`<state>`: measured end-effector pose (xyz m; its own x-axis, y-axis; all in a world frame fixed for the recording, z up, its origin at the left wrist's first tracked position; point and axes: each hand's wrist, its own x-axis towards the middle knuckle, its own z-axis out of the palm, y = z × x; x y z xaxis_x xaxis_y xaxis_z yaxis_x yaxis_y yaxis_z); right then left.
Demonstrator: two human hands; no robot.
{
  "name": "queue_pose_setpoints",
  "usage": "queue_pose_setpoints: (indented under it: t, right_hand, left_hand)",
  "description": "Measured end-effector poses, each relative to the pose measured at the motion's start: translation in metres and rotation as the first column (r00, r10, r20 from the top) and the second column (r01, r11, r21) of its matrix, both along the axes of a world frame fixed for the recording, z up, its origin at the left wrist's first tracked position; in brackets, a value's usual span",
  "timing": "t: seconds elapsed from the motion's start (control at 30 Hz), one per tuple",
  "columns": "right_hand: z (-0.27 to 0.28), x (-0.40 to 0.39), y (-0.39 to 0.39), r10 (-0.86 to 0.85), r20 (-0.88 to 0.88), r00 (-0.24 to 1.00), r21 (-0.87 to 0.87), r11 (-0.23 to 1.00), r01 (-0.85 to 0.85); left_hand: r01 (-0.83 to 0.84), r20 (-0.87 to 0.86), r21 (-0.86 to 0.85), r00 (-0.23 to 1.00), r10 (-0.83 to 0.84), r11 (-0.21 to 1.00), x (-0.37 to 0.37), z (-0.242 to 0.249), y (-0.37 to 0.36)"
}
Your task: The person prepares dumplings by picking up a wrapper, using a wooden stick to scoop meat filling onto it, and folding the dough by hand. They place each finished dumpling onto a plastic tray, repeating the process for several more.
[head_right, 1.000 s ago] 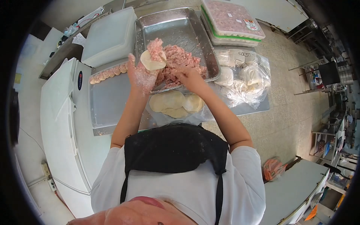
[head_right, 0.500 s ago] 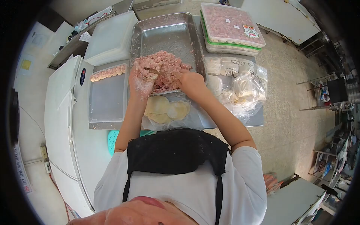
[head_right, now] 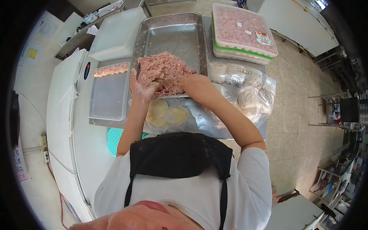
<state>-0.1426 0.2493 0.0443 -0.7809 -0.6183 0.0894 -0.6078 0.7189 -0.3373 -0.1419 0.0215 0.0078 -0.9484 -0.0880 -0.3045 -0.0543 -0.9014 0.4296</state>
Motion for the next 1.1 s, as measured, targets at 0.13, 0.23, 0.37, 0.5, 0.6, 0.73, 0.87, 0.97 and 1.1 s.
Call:
queue_pose_setpoints:
  t: [0.13, 0.23, 0.37, 0.5, 0.6, 0.73, 0.87, 0.97, 1.1]
  right_hand:
    - [0.024, 0.007, -0.012, -0.026, 0.016, 1.0, 0.023, 0.999, 0.025]
    - [-0.003, -0.006, -0.018, -0.016, 0.019, 1.0, -0.106, 0.994, 0.017]
    - [-0.001, -0.027, 0.01, 0.162, 0.07, 0.984, -0.492, 0.864, -0.107]
    - [0.0, -0.033, 0.016, 0.035, 0.447, 0.894, -0.417, 0.892, 0.174]
    - [0.008, -0.032, 0.016, 0.08, 0.584, 0.808, -0.348, 0.924, 0.16]
    - [0.02, -0.021, 0.014, 0.212, 0.536, 0.817, -0.464, 0.883, 0.076]
    - [0.004, -0.023, 0.005, 0.248, 0.343, 0.906, -0.486, 0.872, -0.055]
    - [0.022, -0.03, 0.006, 0.122, 0.369, 0.921, -0.25, 0.968, -0.028]
    - [0.011, -0.013, -0.012, -0.044, -0.108, 0.993, -0.092, 0.995, 0.034]
  left_hand:
    - [-0.015, -0.03, 0.019, 0.999, 0.016, 1.0, -0.008, -0.008, -0.01]
    - [-0.081, 0.024, 0.059, 0.997, 0.08, 0.995, -0.015, -0.001, -0.013]
    - [-0.014, -0.064, 0.24, 0.998, 0.03, 0.971, -0.01, 0.01, -0.025]
    - [0.116, -0.116, -0.426, 0.977, -0.181, 0.897, 0.002, 0.029, -0.024]
    - [-0.102, -0.166, -0.973, 0.932, -0.322, 0.205, -0.004, 0.034, -0.03]
    - [-0.147, -0.112, -0.989, 0.852, -0.511, -0.029, -0.008, 0.047, -0.034]
    - [0.091, 0.057, -0.996, 0.758, -0.65, 0.02, -0.005, 0.056, -0.038]
    - [0.071, 0.085, -0.996, 0.853, -0.515, -0.048, -0.013, 0.032, -0.039]
    - [0.28, 0.217, -0.926, 0.943, -0.251, 0.253, -0.013, 0.016, -0.04]
